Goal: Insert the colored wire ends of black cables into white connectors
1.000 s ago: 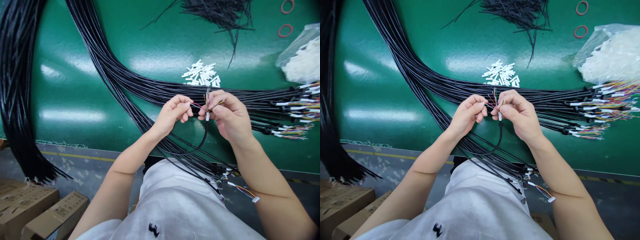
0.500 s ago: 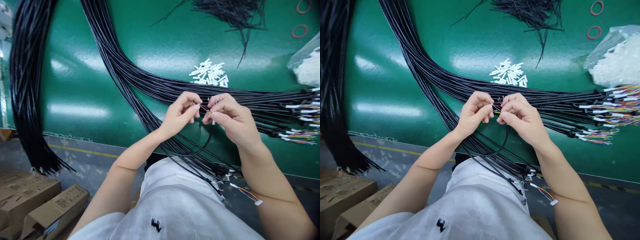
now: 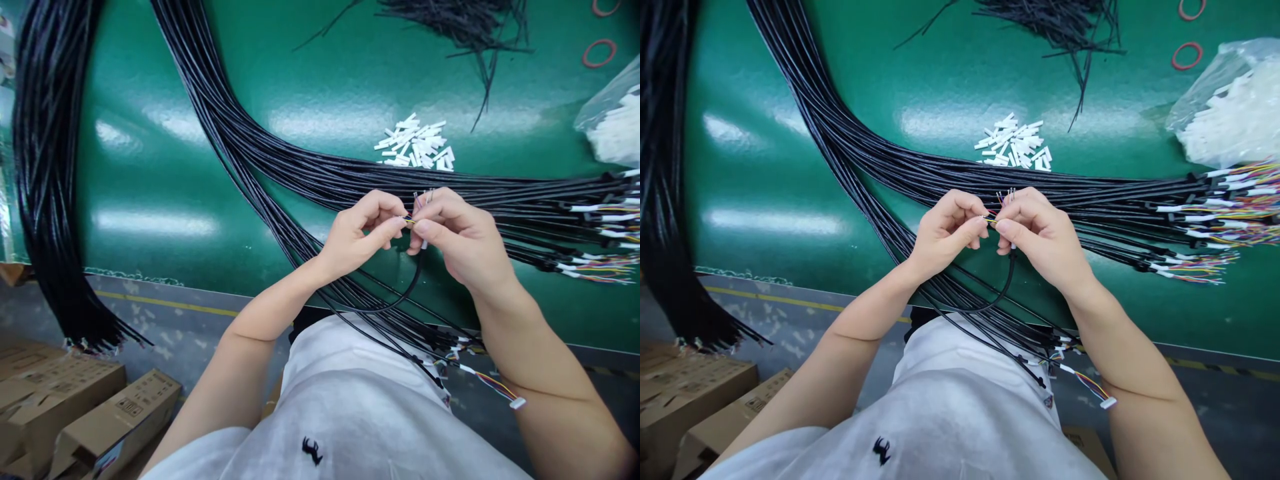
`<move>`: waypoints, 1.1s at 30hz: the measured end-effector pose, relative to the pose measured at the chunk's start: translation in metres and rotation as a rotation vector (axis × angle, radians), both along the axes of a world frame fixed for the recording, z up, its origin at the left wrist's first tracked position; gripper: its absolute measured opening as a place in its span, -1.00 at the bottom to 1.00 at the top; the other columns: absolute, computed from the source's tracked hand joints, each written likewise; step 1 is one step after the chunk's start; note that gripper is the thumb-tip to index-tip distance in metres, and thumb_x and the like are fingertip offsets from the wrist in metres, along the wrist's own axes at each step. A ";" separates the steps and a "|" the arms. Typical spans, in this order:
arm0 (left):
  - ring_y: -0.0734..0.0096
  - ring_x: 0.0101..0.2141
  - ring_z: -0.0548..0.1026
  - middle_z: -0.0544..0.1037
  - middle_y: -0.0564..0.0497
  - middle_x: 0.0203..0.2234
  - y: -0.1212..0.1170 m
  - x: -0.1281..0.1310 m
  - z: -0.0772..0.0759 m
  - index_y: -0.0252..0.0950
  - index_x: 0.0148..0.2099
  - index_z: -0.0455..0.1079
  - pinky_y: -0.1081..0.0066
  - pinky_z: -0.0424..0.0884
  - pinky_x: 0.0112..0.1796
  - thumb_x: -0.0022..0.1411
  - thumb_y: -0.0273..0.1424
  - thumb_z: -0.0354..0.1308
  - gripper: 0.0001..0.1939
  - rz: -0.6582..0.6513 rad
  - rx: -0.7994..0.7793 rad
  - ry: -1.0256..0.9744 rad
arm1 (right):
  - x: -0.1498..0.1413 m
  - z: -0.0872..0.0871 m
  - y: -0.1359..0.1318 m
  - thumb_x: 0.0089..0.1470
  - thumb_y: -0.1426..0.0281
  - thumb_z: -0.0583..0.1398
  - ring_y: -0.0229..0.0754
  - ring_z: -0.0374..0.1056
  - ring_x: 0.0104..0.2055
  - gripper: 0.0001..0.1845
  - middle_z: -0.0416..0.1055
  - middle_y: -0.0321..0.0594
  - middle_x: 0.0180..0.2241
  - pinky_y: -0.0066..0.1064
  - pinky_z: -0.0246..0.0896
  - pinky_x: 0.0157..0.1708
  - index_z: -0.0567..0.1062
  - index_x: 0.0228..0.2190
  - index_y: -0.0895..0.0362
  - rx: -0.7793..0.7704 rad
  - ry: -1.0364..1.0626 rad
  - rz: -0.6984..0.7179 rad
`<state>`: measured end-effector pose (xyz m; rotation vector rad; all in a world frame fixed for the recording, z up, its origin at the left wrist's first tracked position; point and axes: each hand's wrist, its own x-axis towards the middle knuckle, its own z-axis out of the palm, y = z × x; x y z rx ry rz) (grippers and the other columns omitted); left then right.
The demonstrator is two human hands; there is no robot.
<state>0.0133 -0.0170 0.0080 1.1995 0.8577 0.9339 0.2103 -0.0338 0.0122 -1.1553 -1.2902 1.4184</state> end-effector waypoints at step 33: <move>0.61 -0.42 0.45 0.53 0.10 -0.39 -0.007 0.004 -0.002 -0.24 -0.22 0.46 0.49 0.42 -0.36 0.23 -0.01 0.39 -0.59 -0.009 -0.029 0.005 | -0.009 0.002 0.000 0.12 0.18 0.48 -0.32 0.47 -0.40 -0.80 0.43 -0.34 -0.34 -0.52 0.52 -0.48 0.62 -0.33 -0.03 -0.109 0.144 -0.093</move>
